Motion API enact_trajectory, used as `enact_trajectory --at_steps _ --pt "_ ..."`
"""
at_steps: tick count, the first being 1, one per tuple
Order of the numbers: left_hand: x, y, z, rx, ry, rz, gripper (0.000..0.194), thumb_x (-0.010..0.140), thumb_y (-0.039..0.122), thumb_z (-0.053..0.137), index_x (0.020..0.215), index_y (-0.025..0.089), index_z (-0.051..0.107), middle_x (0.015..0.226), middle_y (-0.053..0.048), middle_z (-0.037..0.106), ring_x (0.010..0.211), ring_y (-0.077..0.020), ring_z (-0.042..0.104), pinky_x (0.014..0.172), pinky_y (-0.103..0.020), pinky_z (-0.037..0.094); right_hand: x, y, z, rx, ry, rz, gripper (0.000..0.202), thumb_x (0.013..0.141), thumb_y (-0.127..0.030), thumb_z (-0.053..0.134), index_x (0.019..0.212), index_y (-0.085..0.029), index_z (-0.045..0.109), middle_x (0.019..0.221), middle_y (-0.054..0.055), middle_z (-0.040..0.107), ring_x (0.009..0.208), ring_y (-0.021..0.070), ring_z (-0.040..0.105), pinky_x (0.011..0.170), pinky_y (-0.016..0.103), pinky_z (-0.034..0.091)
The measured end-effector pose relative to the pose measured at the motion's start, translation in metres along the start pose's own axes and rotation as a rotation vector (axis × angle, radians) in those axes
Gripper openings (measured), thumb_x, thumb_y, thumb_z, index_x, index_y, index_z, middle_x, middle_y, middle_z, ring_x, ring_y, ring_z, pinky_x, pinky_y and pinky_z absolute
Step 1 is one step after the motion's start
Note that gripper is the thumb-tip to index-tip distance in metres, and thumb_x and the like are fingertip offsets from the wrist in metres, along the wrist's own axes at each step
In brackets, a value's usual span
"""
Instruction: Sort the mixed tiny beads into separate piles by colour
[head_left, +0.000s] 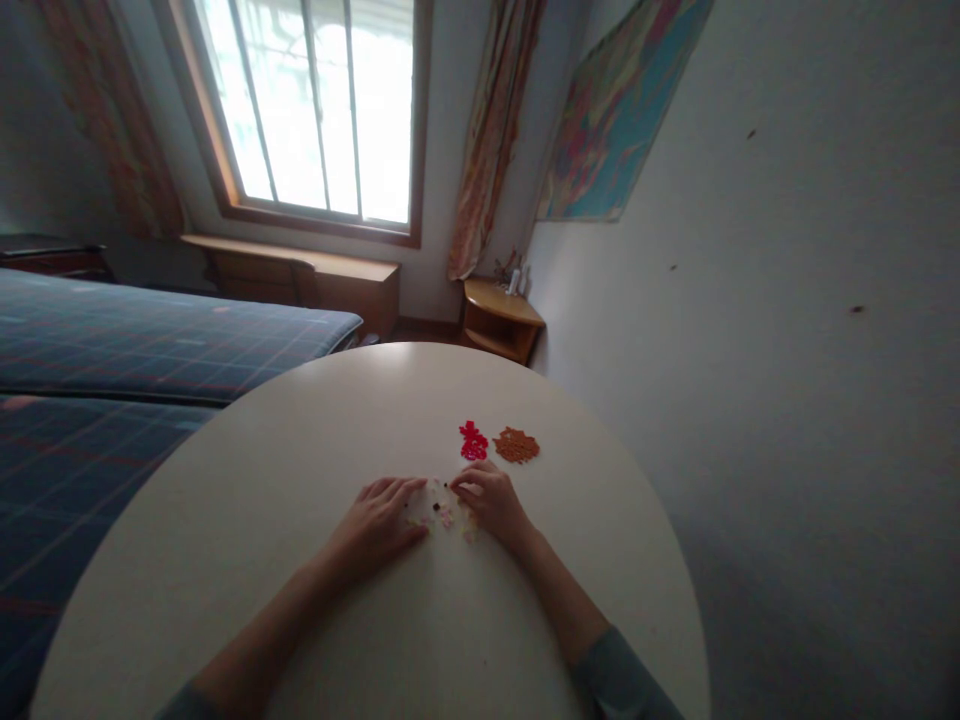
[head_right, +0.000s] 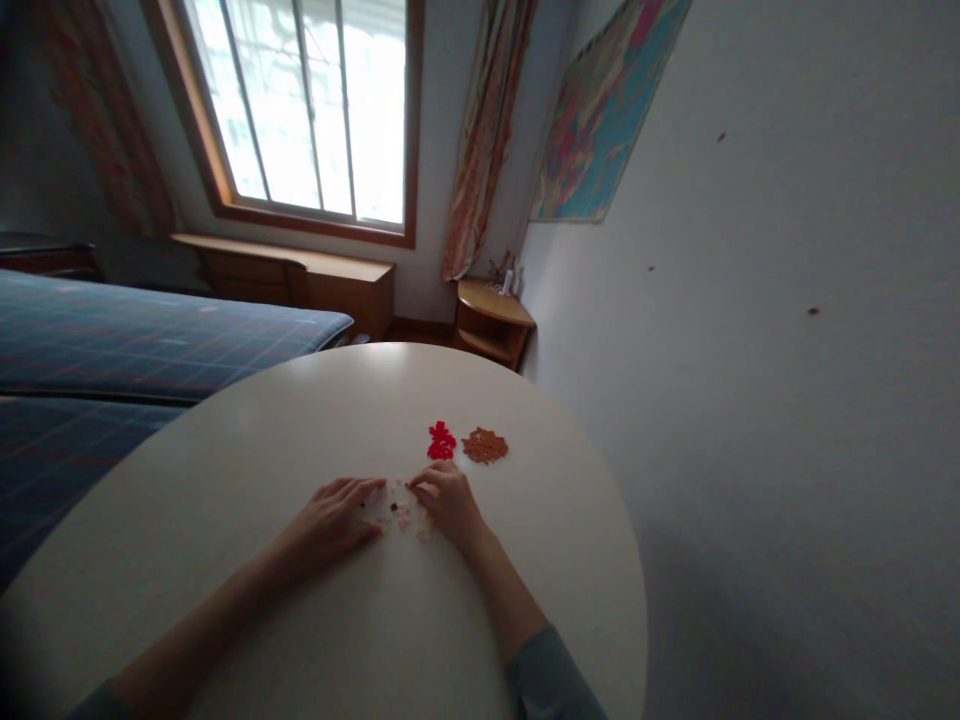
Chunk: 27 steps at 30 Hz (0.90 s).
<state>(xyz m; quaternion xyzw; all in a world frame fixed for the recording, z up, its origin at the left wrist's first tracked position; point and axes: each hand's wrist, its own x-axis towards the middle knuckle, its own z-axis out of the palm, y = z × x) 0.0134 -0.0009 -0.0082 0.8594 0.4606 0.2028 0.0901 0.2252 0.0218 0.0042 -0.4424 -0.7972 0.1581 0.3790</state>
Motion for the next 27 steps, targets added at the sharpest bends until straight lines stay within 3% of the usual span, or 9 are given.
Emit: enact_trajectory --at_steps 7,23,27 --pt "0.000 0.007 -0.007 0.000 -0.014 -0.013 0.047 0.076 0.037 0.051 0.120 0.022 0.043 0.118 -0.005 0.054 0.108 -0.0234 0.046 0.093 -0.038 0.034 0.000 0.008 -0.007 -0.073 0.166 0.160 0.012 0.072 -0.011 0.054 0.073 -0.017 0.064 0.072 0.002 0.064 0.064 0.0125 0.057 0.064 0.023 0.042" --pt "0.000 0.002 -0.003 -0.006 -0.002 -0.005 0.047 0.075 0.035 0.053 0.118 0.022 0.043 0.118 -0.004 0.054 0.108 -0.0233 0.045 0.093 -0.039 0.034 -0.002 0.012 -0.009 -0.253 0.128 0.268 0.011 0.072 -0.013 0.055 0.071 -0.015 0.066 0.074 0.004 0.059 0.067 0.0136 0.054 0.065 0.023 0.041" --pt "-0.001 0.002 -0.003 -0.009 0.001 0.006 0.046 0.075 0.034 0.053 0.119 0.022 0.043 0.119 -0.004 0.054 0.108 -0.0229 0.045 0.093 -0.038 0.034 -0.001 0.012 -0.009 -0.206 0.181 0.288 0.015 0.071 -0.012 0.052 0.073 -0.016 0.066 0.074 0.004 0.060 0.066 0.0127 0.054 0.065 0.023 0.042"
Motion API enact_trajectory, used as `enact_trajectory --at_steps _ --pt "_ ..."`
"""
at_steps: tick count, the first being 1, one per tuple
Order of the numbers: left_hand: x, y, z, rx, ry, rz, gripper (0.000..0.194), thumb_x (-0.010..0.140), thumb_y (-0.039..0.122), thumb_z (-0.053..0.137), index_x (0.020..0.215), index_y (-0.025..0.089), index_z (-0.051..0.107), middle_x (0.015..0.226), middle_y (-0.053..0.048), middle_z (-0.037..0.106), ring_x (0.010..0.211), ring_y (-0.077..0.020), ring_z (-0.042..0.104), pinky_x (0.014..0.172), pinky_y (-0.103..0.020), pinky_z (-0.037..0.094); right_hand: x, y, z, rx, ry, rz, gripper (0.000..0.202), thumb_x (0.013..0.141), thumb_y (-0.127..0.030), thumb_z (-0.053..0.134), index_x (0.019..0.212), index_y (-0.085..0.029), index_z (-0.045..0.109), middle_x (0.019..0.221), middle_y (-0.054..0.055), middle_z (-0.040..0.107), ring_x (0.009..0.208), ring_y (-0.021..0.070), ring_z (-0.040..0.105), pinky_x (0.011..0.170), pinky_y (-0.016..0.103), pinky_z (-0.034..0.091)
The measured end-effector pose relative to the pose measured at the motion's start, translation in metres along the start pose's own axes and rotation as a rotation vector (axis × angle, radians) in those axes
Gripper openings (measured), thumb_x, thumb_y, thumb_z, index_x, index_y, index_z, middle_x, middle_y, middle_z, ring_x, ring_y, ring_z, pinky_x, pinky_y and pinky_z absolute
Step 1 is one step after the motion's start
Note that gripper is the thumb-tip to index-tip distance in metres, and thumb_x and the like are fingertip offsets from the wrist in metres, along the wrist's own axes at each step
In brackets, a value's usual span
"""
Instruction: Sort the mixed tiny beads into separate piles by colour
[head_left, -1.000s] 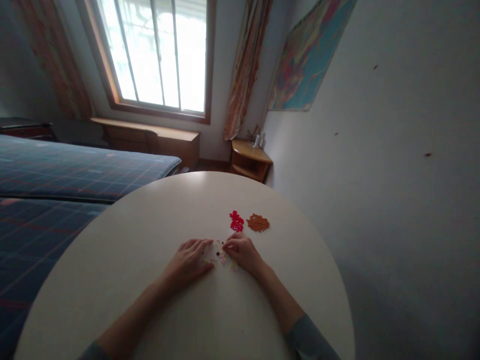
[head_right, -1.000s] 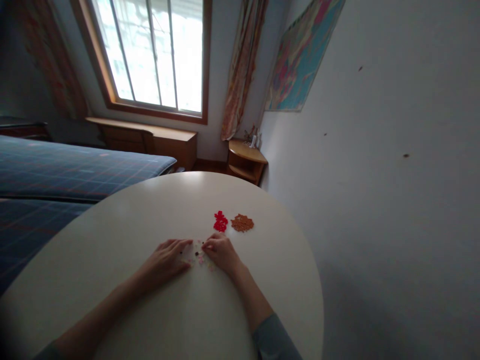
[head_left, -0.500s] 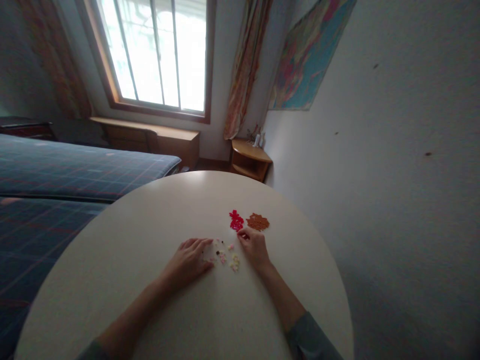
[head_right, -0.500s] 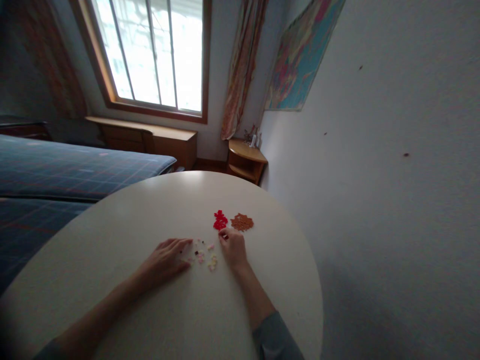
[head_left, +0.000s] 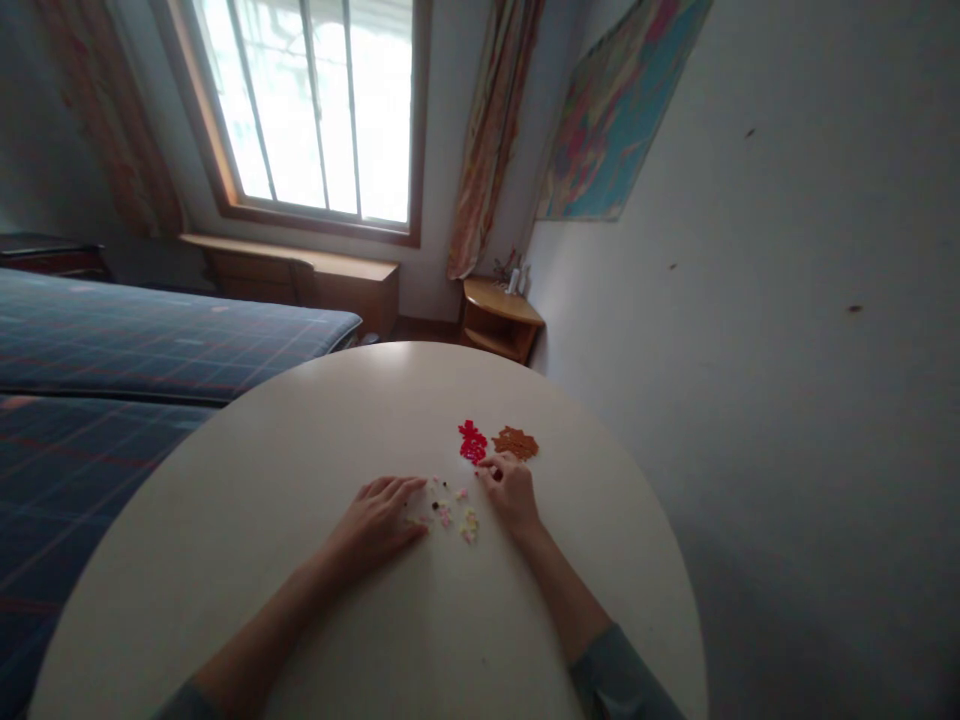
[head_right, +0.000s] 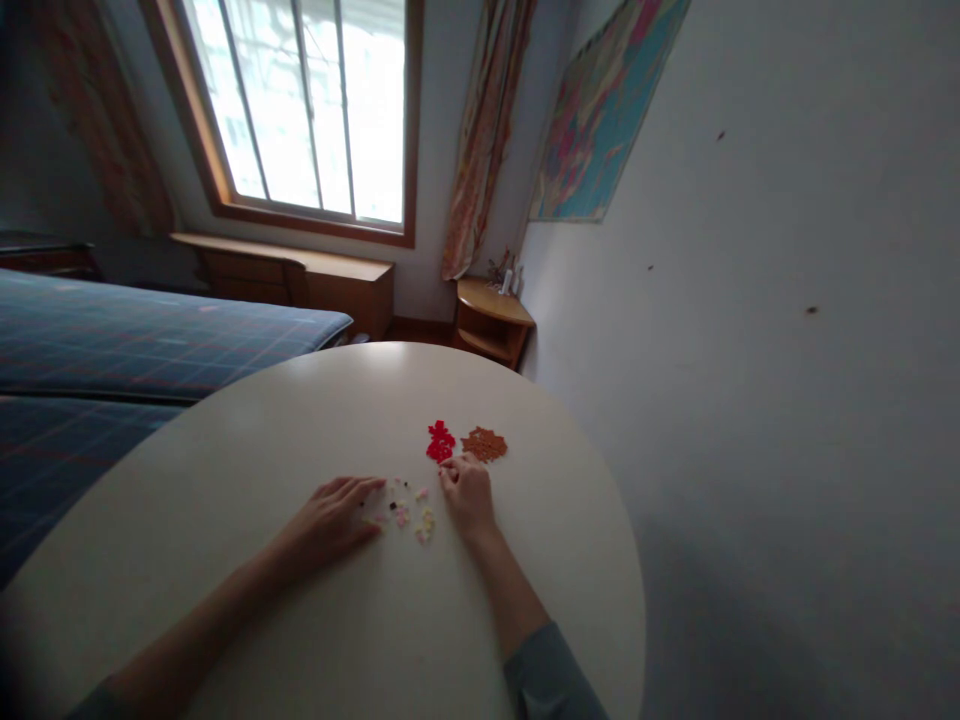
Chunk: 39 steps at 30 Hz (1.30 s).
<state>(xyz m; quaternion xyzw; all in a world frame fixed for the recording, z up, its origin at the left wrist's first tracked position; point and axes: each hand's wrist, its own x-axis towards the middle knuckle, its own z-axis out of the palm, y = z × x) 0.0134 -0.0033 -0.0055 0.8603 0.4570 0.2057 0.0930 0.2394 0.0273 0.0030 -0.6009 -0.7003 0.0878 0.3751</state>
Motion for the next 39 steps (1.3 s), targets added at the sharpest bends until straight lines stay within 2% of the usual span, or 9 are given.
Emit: enact_trajectory --at_steps 3,7,16,24,27,32,35,37,39 --pt "0.000 0.000 -0.001 -0.001 0.002 0.000 0.046 0.076 0.035 0.052 0.119 0.023 0.043 0.119 -0.004 0.054 0.108 -0.0230 0.045 0.093 -0.038 0.034 0.001 0.001 0.000 0.032 0.041 0.045 0.020 0.068 -0.009 0.048 0.067 -0.017 0.066 0.070 0.003 0.061 0.062 0.0120 0.054 0.063 0.022 0.042" --pt "0.000 -0.001 0.000 -0.005 -0.001 0.005 0.046 0.076 0.036 0.052 0.119 0.023 0.043 0.119 -0.004 0.054 0.109 -0.0233 0.045 0.094 -0.039 0.034 0.000 0.001 0.000 0.000 0.006 0.032 0.026 0.066 -0.006 0.045 0.058 -0.018 0.066 0.064 0.003 0.063 0.063 0.0132 0.056 0.067 0.024 0.041" --pt "0.001 0.002 -0.001 0.012 -0.009 0.003 0.046 0.076 0.035 0.051 0.119 0.021 0.044 0.119 -0.005 0.054 0.108 -0.0234 0.045 0.093 -0.039 0.034 -0.001 -0.001 0.001 -0.014 -0.030 0.012 0.025 0.069 -0.006 0.047 0.072 -0.015 0.070 0.075 0.006 0.067 0.072 0.0147 0.059 0.073 0.024 0.042" --pt "0.000 -0.002 0.003 0.008 -0.002 0.014 0.046 0.076 0.034 0.052 0.119 0.023 0.042 0.119 -0.005 0.053 0.108 -0.0246 0.045 0.093 -0.041 0.034 -0.002 0.000 0.003 -0.036 -0.018 0.008 0.025 0.070 -0.006 0.047 0.074 -0.016 0.070 0.077 0.005 0.067 0.074 0.0148 0.059 0.075 0.025 0.043" --pt "-0.001 -0.003 0.004 -0.020 0.040 0.002 0.058 0.074 0.034 0.055 0.127 0.022 0.033 0.127 -0.008 0.045 0.112 -0.0258 0.042 0.094 -0.043 0.034 -0.002 0.002 0.004 -0.041 -0.016 0.003 0.026 0.070 -0.006 0.047 0.074 -0.016 0.070 0.077 0.005 0.066 0.074 0.0147 0.059 0.075 0.025 0.043" --pt "0.000 -0.005 0.006 -0.099 0.117 -0.012 0.089 0.069 0.038 0.061 0.136 0.021 0.005 0.137 -0.015 0.027 0.123 -0.0276 0.032 0.096 -0.042 0.034 0.000 0.000 0.004 -0.040 -0.021 0.022 0.026 0.071 -0.006 0.045 0.075 -0.015 0.070 0.077 0.006 0.066 0.076 0.0152 0.058 0.075 0.026 0.043" --pt "-0.005 -0.011 0.003 -0.081 0.138 -0.053 0.096 0.069 0.044 0.061 0.136 0.019 -0.003 0.138 -0.018 0.026 0.123 -0.0282 0.033 0.095 -0.041 0.036 -0.011 -0.006 -0.005 -0.050 -0.027 0.019 0.028 0.074 -0.009 0.043 0.085 -0.015 0.068 0.086 0.007 0.065 0.083 0.0161 0.057 0.079 0.027 0.043" --pt "-0.014 -0.016 -0.001 0.010 0.134 -0.118 0.095 0.068 0.051 0.058 0.136 0.014 0.003 0.136 -0.021 0.030 0.123 -0.0310 0.032 0.096 -0.044 0.033 -0.027 -0.010 -0.013 -0.100 -0.089 -0.021 0.031 0.078 -0.015 0.042 0.101 -0.014 0.063 0.099 0.009 0.063 0.094 0.0175 0.055 0.086 0.030 0.041" --pt "-0.025 -0.021 -0.004 0.123 0.124 -0.240 0.090 0.070 0.058 0.051 0.136 0.010 0.013 0.133 -0.023 0.035 0.123 -0.0337 0.031 0.097 -0.049 0.029 -0.045 -0.015 -0.019 -0.211 -0.188 -0.063 0.041 0.081 -0.031 0.044 0.116 -0.011 0.053 0.116 0.012 0.055 0.108 0.0220 0.047 0.095 0.036 0.034"
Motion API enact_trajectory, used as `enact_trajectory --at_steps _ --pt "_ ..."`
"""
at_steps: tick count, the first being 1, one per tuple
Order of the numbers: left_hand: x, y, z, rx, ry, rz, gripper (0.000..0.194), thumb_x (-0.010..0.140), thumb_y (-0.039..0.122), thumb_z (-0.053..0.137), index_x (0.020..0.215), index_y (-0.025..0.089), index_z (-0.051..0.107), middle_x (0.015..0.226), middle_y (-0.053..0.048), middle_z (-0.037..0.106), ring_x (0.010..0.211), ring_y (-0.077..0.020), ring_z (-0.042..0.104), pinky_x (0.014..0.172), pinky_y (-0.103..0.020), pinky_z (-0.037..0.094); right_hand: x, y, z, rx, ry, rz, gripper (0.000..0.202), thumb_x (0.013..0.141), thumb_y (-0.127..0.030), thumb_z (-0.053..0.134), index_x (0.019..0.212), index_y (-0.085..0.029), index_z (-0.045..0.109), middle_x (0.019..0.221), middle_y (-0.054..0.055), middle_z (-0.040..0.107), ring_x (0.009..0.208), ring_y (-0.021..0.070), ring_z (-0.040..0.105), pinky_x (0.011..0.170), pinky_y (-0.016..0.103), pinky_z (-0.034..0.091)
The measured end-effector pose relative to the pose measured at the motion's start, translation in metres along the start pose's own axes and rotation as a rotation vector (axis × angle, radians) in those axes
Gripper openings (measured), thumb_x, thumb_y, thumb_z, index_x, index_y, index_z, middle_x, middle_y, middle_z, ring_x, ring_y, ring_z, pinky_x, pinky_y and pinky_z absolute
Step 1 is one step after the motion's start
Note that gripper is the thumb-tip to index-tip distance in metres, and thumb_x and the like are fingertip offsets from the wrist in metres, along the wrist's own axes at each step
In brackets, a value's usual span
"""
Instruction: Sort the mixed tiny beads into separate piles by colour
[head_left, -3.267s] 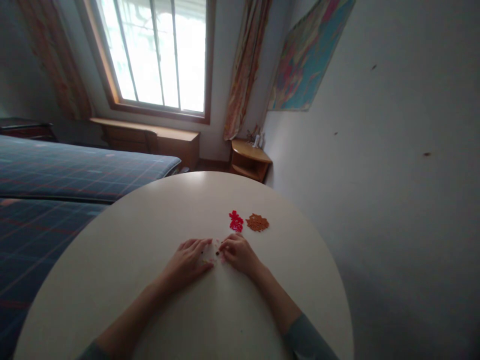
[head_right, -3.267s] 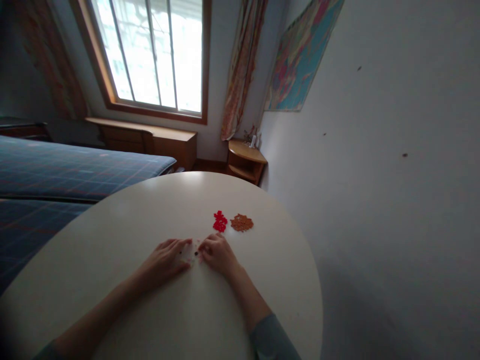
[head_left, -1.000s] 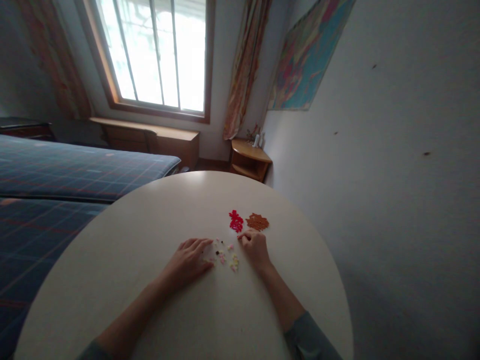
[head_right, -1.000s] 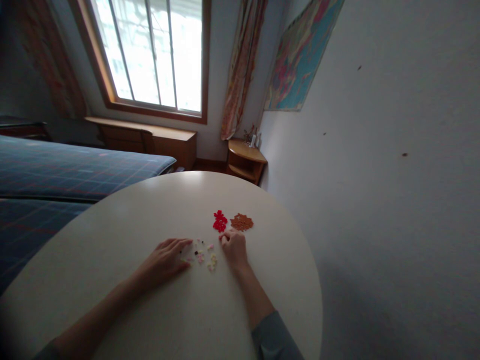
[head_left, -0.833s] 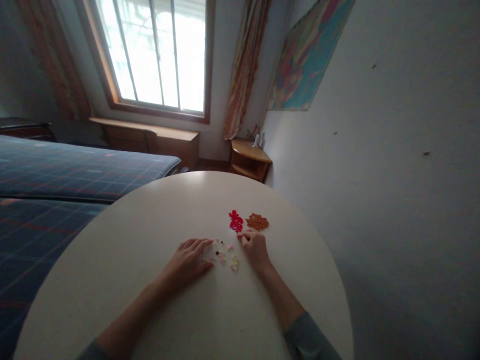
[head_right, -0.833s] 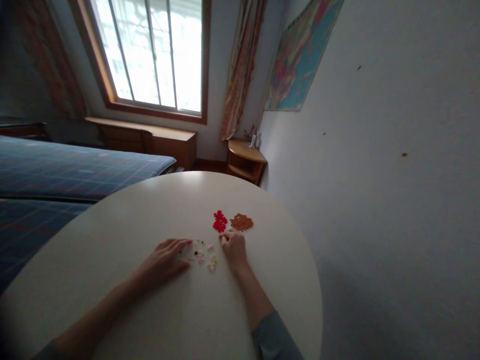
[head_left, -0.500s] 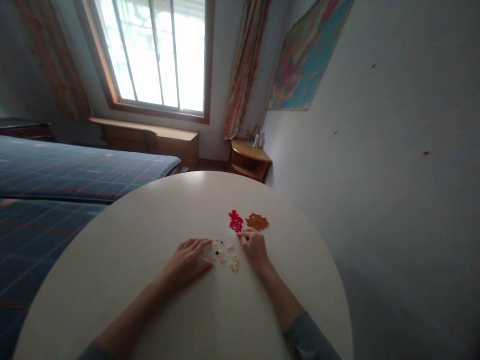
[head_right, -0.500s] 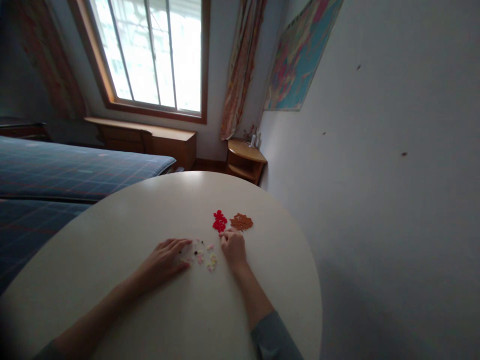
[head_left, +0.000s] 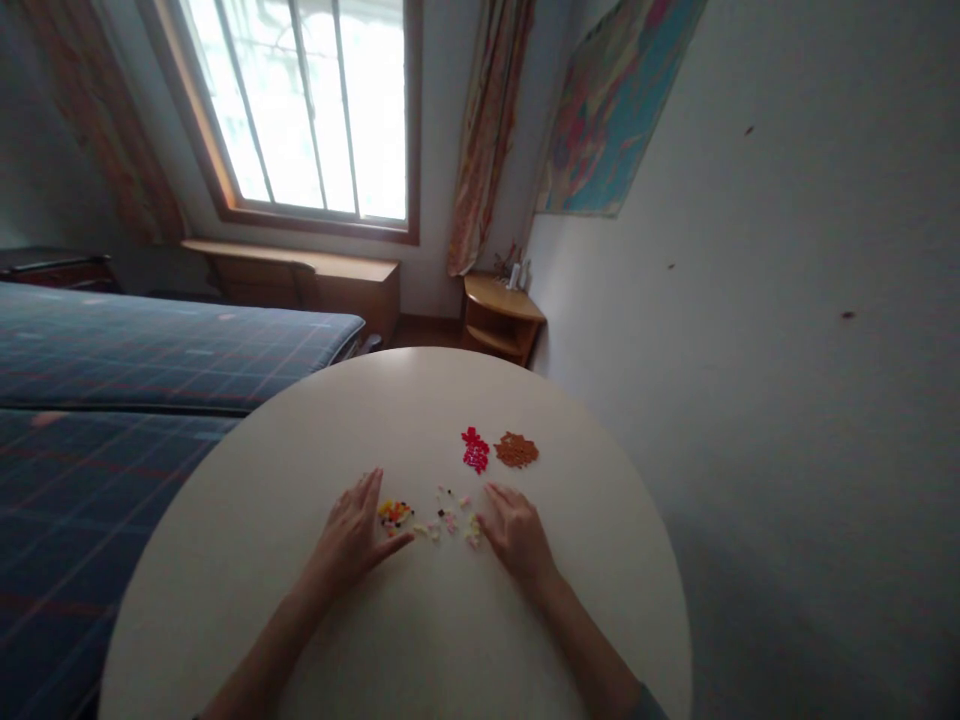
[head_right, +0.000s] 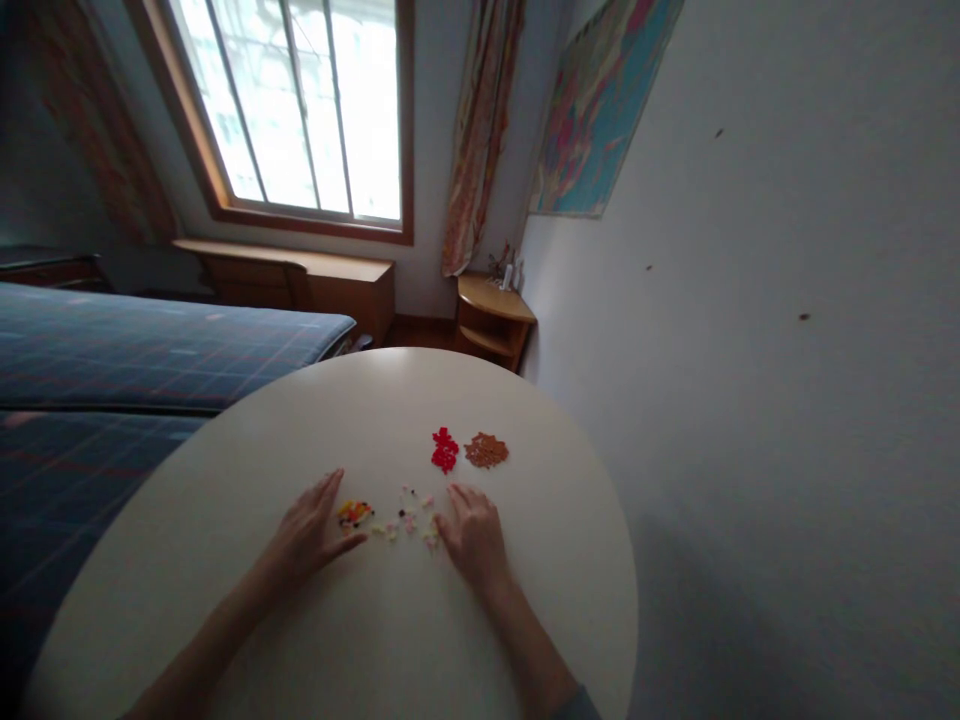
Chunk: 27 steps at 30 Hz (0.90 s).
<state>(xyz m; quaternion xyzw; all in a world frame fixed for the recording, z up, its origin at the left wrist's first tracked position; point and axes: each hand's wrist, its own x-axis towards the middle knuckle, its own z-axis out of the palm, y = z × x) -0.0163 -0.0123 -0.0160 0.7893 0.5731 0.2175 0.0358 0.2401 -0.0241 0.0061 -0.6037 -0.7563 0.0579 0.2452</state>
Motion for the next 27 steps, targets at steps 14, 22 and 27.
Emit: enact_trajectory --at_steps 14,22,27 --pt "0.005 0.019 -0.004 0.137 -0.249 0.079 0.082 0.075 0.067 0.029 0.135 0.010 0.025 0.140 -0.018 0.023 0.128 -0.0319 0.020 0.101 -0.053 0.013 -0.004 -0.025 0.009 -0.227 -0.309 -0.080 0.077 0.080 -0.062 0.025 0.134 -0.007 0.024 0.139 0.016 0.020 0.129 0.0264 0.016 0.104 0.046 0.010" --pt "0.010 0.018 0.000 0.117 -0.242 0.169 0.079 0.077 0.066 0.025 0.135 0.014 0.023 0.141 -0.014 0.023 0.128 -0.0308 0.021 0.100 -0.054 0.012 0.010 -0.043 0.018 -0.162 -0.333 -0.185 0.070 0.084 -0.055 0.028 0.135 -0.008 0.021 0.140 0.013 0.016 0.129 0.0248 0.016 0.104 0.046 0.010" --pt "0.009 0.018 0.002 0.114 -0.241 0.176 0.076 0.077 0.066 0.026 0.135 0.016 0.024 0.141 -0.014 0.023 0.129 -0.0309 0.020 0.101 -0.054 0.010 0.011 -0.042 0.022 -0.164 -0.336 -0.242 0.064 0.086 -0.051 0.025 0.135 -0.010 0.022 0.141 0.011 0.016 0.130 0.0240 0.016 0.104 0.048 0.011"
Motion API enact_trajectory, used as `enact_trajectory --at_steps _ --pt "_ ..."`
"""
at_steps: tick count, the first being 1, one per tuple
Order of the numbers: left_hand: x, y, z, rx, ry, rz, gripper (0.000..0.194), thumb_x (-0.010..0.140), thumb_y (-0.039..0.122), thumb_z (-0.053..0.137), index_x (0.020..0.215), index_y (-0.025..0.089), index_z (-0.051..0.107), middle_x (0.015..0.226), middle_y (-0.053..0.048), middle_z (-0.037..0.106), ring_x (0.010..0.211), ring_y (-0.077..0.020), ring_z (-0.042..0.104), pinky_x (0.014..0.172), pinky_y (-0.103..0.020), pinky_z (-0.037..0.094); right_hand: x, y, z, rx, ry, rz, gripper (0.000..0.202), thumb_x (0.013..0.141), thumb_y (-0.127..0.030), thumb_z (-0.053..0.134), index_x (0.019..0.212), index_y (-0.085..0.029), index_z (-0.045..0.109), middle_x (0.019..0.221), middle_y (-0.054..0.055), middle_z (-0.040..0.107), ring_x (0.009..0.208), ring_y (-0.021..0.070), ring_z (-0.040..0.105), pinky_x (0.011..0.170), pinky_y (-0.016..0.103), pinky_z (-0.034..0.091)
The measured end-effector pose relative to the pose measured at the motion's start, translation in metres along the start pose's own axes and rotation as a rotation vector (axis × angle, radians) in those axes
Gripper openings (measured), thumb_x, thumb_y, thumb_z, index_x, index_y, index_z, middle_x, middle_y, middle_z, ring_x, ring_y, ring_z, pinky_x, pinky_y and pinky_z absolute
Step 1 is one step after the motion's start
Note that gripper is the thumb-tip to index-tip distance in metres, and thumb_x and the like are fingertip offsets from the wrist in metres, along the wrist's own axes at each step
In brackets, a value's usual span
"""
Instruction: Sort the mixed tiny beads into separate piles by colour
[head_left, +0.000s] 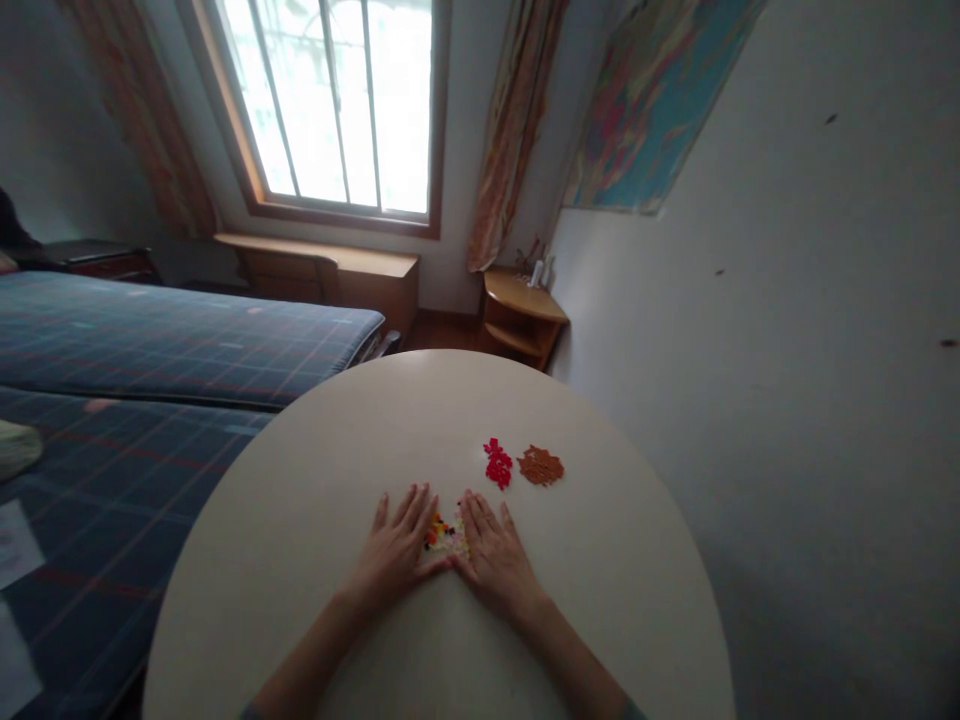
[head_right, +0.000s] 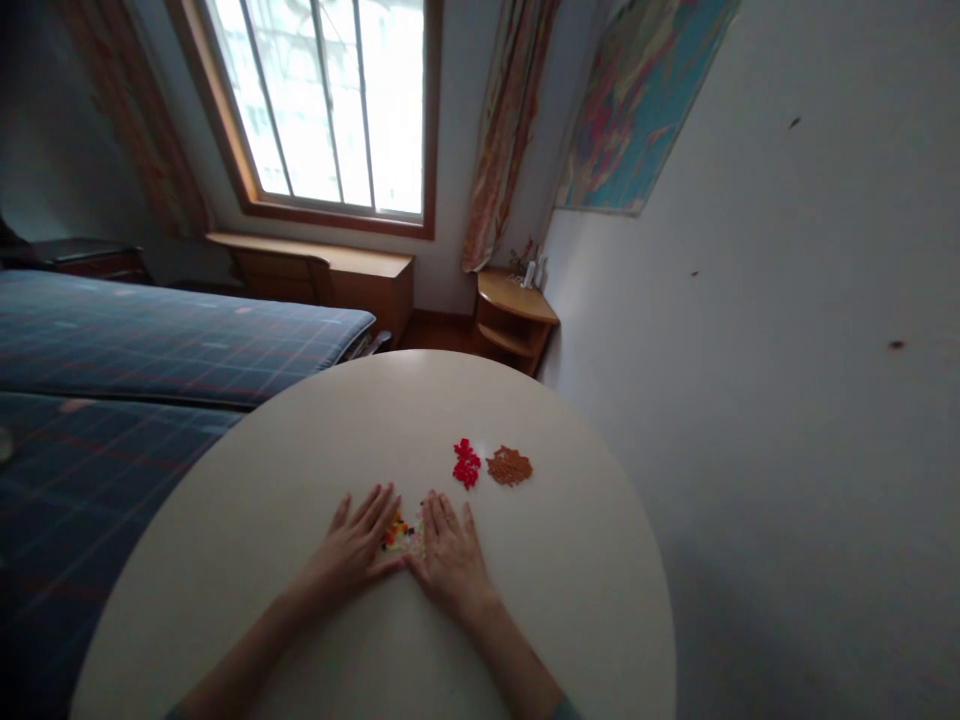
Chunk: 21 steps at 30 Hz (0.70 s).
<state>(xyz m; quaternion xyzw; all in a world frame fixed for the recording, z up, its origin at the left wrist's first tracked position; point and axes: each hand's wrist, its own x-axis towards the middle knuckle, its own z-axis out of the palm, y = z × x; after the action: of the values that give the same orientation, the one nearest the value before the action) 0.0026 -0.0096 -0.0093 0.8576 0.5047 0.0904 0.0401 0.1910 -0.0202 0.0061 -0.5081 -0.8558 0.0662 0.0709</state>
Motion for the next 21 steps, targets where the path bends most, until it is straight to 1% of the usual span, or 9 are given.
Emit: enact_trajectory --at_steps 5,8,11,14,16,19,21 --pt "0.000 0.003 -0.005 -0.012 -0.017 -0.006 0.077 0.076 0.067 0.027 0.134 0.016 0.026 0.141 -0.015 0.023 0.128 -0.0324 0.019 0.099 -0.056 0.011 -0.001 0.001 0.002 -0.015 0.003 -0.018 0.062 0.086 -0.052 0.023 0.136 -0.015 0.020 0.141 0.008 0.018 0.130 0.0230 0.016 0.103 0.050 0.011" --pt "0.001 0.004 -0.008 -0.011 -0.029 -0.008 0.081 0.075 0.069 0.026 0.135 0.015 0.023 0.141 -0.014 0.022 0.129 -0.0318 0.018 0.100 -0.056 0.010 -0.001 0.001 0.002 -0.006 0.008 0.000 0.063 0.086 -0.053 0.020 0.136 -0.015 0.019 0.141 0.007 0.016 0.130 0.0223 0.015 0.104 0.050 0.011" --pt "0.004 0.005 -0.007 -0.011 -0.033 -0.035 0.090 0.070 0.073 0.028 0.136 0.012 0.019 0.141 -0.015 0.021 0.129 -0.0319 0.018 0.101 -0.055 0.010 0.001 0.000 0.002 0.005 0.023 0.041 0.063 0.087 -0.053 0.019 0.135 -0.012 0.022 0.141 0.009 0.017 0.130 0.0221 0.016 0.104 0.047 0.013" --pt "0.009 0.008 -0.003 -0.033 -0.024 -0.002 0.094 0.068 0.073 0.031 0.137 0.011 0.017 0.140 -0.017 0.022 0.128 -0.0311 0.020 0.101 -0.054 0.011 0.003 -0.002 0.000 0.010 0.023 0.071 0.061 0.087 -0.051 0.022 0.134 -0.011 0.026 0.140 0.011 0.022 0.128 0.0237 0.020 0.103 0.048 0.015" --pt "0.013 0.010 0.000 -0.053 -0.017 0.036 0.095 0.067 0.072 0.035 0.136 0.010 0.018 0.139 -0.017 0.025 0.128 -0.0308 0.023 0.101 -0.054 0.011 0.004 -0.004 -0.001 0.024 0.032 0.064 0.057 0.088 -0.048 0.024 0.133 -0.013 0.029 0.139 0.010 0.025 0.128 0.0244 0.021 0.102 0.049 0.016" --pt "0.015 0.012 0.003 -0.088 0.012 0.066 0.091 0.068 0.070 0.039 0.136 0.012 0.021 0.138 -0.017 0.029 0.126 -0.0303 0.026 0.101 -0.054 0.010 0.003 -0.003 -0.004 0.086 0.069 0.026 0.050 0.088 -0.043 0.028 0.131 -0.017 0.033 0.136 0.008 0.033 0.126 0.0237 0.026 0.102 0.050 0.015" --pt "0.015 0.012 0.005 -0.119 0.045 0.074 0.084 0.071 0.066 0.040 0.135 0.014 0.022 0.137 -0.015 0.032 0.126 -0.0291 0.028 0.102 -0.054 0.008 0.002 0.000 -0.005 0.162 0.108 0.025 0.045 0.088 -0.037 0.033 0.129 -0.019 0.037 0.132 0.009 0.040 0.123 0.0227 0.032 0.102 0.049 0.017"
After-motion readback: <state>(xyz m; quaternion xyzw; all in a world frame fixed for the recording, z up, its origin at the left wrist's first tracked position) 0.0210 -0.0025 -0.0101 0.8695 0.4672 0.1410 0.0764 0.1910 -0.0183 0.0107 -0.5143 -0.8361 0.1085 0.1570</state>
